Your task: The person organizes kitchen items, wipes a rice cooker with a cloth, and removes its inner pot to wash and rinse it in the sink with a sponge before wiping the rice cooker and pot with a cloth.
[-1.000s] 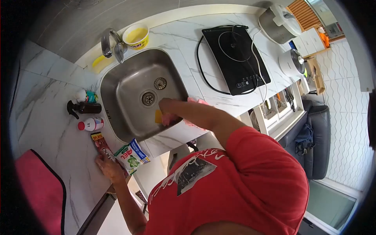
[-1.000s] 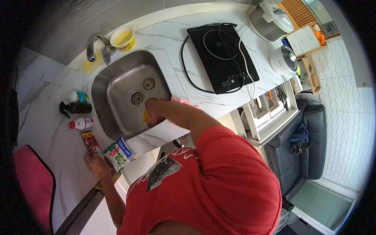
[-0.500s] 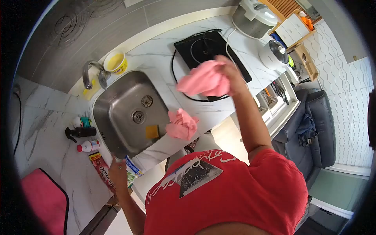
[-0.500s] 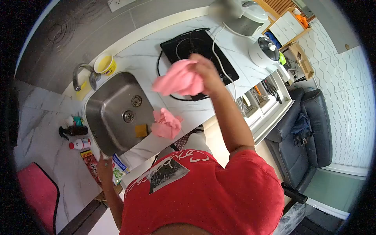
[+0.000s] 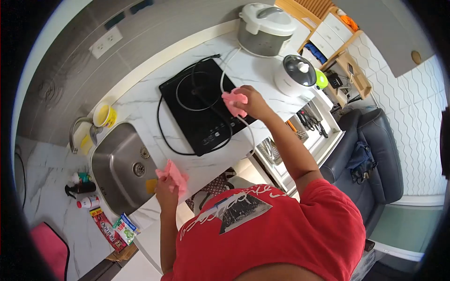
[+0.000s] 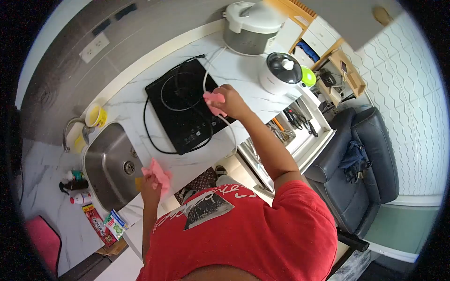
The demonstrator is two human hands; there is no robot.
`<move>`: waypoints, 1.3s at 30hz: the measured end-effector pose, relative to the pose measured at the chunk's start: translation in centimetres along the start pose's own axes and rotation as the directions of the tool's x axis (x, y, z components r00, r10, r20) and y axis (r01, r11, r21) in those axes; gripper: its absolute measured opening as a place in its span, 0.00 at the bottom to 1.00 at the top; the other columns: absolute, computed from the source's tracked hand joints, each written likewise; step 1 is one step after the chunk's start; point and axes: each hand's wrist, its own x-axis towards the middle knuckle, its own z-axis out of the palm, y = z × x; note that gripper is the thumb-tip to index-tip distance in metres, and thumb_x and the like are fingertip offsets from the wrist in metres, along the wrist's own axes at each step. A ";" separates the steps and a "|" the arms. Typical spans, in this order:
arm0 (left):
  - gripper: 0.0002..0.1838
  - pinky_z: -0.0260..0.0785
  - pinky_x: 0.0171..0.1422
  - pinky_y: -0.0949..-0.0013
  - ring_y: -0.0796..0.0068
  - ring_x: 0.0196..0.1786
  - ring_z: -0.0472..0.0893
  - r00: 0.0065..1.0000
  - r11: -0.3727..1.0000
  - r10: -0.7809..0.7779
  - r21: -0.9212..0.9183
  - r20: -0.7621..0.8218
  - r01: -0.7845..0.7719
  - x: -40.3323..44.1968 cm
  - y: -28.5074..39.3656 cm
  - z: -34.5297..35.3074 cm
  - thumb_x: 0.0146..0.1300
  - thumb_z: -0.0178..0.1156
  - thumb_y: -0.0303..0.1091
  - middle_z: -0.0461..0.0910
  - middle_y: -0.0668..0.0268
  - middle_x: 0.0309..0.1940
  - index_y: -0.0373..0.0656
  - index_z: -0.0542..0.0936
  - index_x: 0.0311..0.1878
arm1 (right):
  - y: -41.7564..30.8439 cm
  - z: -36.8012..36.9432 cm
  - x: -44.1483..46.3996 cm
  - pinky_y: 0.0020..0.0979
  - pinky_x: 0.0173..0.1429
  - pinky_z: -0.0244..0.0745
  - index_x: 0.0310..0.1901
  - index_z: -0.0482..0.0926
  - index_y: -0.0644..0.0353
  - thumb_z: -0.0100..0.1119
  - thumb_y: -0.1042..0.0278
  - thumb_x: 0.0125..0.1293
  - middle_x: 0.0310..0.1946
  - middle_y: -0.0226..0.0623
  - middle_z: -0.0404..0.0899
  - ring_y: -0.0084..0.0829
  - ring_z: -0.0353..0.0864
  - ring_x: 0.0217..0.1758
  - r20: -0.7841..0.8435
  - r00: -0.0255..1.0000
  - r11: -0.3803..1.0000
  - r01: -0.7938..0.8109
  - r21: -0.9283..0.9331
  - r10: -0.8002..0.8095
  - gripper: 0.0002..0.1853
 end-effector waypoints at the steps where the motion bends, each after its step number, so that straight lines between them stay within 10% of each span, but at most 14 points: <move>1: 0.19 0.65 0.54 0.55 0.50 0.49 0.73 1.000 0.997 -0.005 0.078 -0.016 0.006 0.3 1.3 -1.0 0.46 0.63 0.35 0.72 0.52 0.47 0.40 0.79 0.44 | -0.1 -1.1 -0.3 0.38 0.53 0.69 0.41 0.78 0.63 0.65 0.59 0.52 0.44 0.48 0.76 0.47 0.74 0.47 -0.029 0.999 1.000 -0.027 0.014 0.027 0.19; 7: 0.21 0.63 0.60 0.62 0.57 0.57 0.72 0.985 0.972 -0.112 -0.223 -0.135 0.080 5.8 8.3 -3.7 0.53 0.63 0.36 0.72 0.47 0.54 0.37 0.77 0.49 | 3.6 -10.9 -1.8 0.36 0.57 0.66 0.41 0.78 0.62 0.63 0.68 0.53 0.46 0.47 0.75 0.45 0.73 0.52 -0.341 0.938 0.968 -0.140 -0.210 0.062 0.14; 10: 0.15 0.60 0.63 0.66 0.68 0.62 0.68 0.995 0.638 0.097 -0.768 0.006 -0.057 12.1 17.0 -5.5 0.62 0.57 0.32 0.64 0.50 0.63 0.37 0.76 0.50 | 10.7 -16.2 -3.5 0.41 0.57 0.65 0.47 0.75 0.58 0.68 0.70 0.45 0.47 0.43 0.74 0.46 0.70 0.53 -0.458 0.885 0.842 -0.180 -0.509 -0.088 0.23; 13: 0.38 0.60 0.64 0.65 0.65 0.61 0.70 0.860 0.295 0.510 -0.941 0.010 -0.164 16.5 27.8 -9.4 0.69 0.47 0.37 0.69 0.53 0.59 0.44 0.33 0.71 | 13.6 -19.7 -4.3 0.57 0.64 0.53 0.52 0.71 0.59 0.76 0.60 0.30 0.54 0.51 0.70 0.50 0.63 0.63 -0.542 0.732 0.418 -0.681 -0.602 0.412 0.41; 14: 0.38 0.60 0.64 0.62 0.62 0.60 0.70 0.822 0.248 0.569 -0.947 -0.029 -0.204 17.0 30.9 -10.3 0.69 0.47 0.40 0.68 0.52 0.59 0.45 0.34 0.71 | 15.5 -20.8 -4.6 0.62 0.62 0.53 0.55 0.68 0.59 0.76 0.59 0.32 0.54 0.47 0.72 0.49 0.69 0.58 -0.424 0.700 0.347 -0.678 -0.649 0.574 0.43; 16: 0.39 0.62 0.63 0.60 0.60 0.60 0.70 0.736 0.124 0.675 -0.975 -0.055 -0.187 18.1 34.7 -10.8 0.68 0.48 0.41 0.67 0.51 0.59 0.48 0.34 0.71 | 16.5 -21.7 -5.1 0.58 0.58 0.62 0.52 0.70 0.62 0.76 0.57 0.34 0.49 0.49 0.75 0.49 0.73 0.54 -0.207 0.618 0.341 -0.646 -0.683 0.758 0.40; 20: 0.41 0.63 0.61 0.62 0.64 0.57 0.72 0.685 -0.019 0.726 -0.998 -0.051 -0.055 17.1 37.2 -11.1 0.66 0.52 0.36 0.70 0.54 0.56 0.49 0.35 0.72 | 16.5 -21.3 -5.7 0.41 0.48 0.71 0.37 0.78 0.67 0.70 0.57 0.39 0.40 0.52 0.79 0.46 0.79 0.46 -0.161 0.809 0.606 -0.540 -0.584 0.566 0.25; 24: 0.38 0.65 0.57 0.67 0.70 0.54 0.73 0.783 0.178 0.620 -0.981 0.053 -0.074 15.9 32.2 -7.7 0.66 0.53 0.35 0.73 0.59 0.54 0.47 0.42 0.72 | 18.0 -19.3 -6.9 0.37 0.46 0.71 0.42 0.78 0.69 0.66 0.61 0.41 0.35 0.49 0.80 0.40 0.80 0.41 -0.102 0.811 0.765 -0.580 -0.280 0.577 0.26; 31: 0.32 0.66 0.57 0.65 0.66 0.53 0.74 0.935 0.428 0.191 -0.883 0.298 0.194 10.9 16.2 -2.6 0.66 0.51 0.42 0.73 0.55 0.53 0.44 0.54 0.69 | 10.2 -19.6 -11.1 0.42 0.39 0.70 0.38 0.76 0.70 0.67 0.53 0.45 0.30 0.57 0.78 0.50 0.78 0.35 -0.238 0.847 0.776 -0.531 -0.340 0.475 0.27; 39: 0.29 0.67 0.53 0.68 0.70 0.47 0.74 0.896 0.264 -0.176 -0.857 0.408 0.442 6.5 7.9 -3.7 0.65 0.51 0.33 0.73 0.60 0.50 0.43 0.56 0.69 | -3.8 -18.6 -20.6 0.38 0.44 0.71 0.38 0.79 0.68 0.66 0.53 0.48 0.31 0.54 0.80 0.47 0.80 0.37 -0.404 0.595 0.552 -0.801 -0.230 0.695 0.24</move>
